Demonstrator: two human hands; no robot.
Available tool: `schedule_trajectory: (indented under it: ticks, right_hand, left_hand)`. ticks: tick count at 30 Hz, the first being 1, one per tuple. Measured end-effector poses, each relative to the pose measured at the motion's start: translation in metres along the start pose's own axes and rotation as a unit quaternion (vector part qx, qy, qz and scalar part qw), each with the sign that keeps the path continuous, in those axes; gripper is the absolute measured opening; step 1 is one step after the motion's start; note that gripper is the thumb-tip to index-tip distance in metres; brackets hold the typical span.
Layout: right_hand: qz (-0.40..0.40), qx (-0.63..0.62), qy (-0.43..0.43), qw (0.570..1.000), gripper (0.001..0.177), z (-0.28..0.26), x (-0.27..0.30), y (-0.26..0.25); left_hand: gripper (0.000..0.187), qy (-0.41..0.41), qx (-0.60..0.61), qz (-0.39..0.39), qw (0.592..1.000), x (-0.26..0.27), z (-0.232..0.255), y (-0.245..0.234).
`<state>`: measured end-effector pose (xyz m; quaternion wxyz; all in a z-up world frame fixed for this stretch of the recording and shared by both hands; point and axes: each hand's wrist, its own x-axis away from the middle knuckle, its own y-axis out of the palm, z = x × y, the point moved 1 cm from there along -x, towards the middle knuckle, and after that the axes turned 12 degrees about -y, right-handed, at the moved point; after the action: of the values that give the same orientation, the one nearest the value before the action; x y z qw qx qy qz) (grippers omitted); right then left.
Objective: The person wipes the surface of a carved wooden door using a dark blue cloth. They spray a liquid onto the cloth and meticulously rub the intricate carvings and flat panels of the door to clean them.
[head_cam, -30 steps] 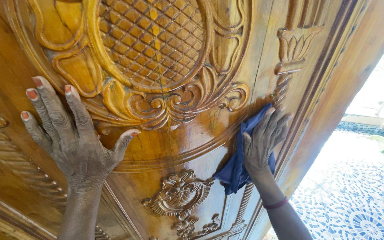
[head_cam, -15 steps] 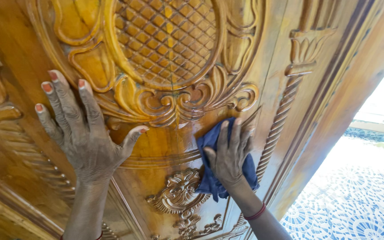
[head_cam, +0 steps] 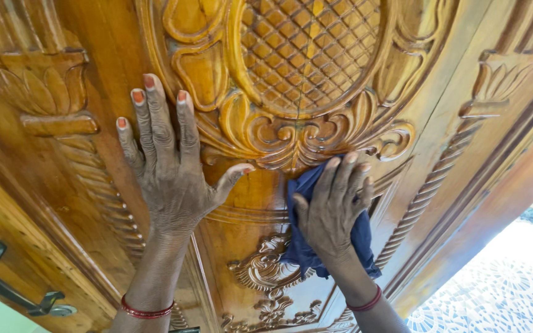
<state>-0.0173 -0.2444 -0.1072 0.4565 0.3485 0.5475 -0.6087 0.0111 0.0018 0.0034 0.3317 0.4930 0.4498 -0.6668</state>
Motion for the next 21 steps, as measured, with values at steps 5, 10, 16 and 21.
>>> schedule_trajectory:
  ticks: [5, 10, 16, 21]
  right_hand:
    - [-0.020, 0.016, -0.060, 0.998, 0.082, -0.020, 0.009, 0.007]
    - [0.014, -0.018, -0.044, 0.999, 0.084, -0.029, 0.001, 0.006]
    - [-0.008, 0.052, -0.158, 0.986, 0.078, -0.052, -0.005, 0.007]
    - [0.001, 0.026, -0.104, 0.994, 0.077, -0.046, 0.001, 0.003]
  left_hand:
    - [0.111, 0.004, 0.013, -0.003, 1.000, 0.001, 0.001, -0.005]
    - [0.113, 0.001, 0.027, -0.016, 1.000, 0.000, 0.002, -0.010]
    - [0.112, 0.004, 0.048, -0.011, 0.999, 0.000, 0.000, -0.006]
    - [0.111, 0.006, 0.039, -0.017, 0.999, 0.001, -0.001, -0.006]
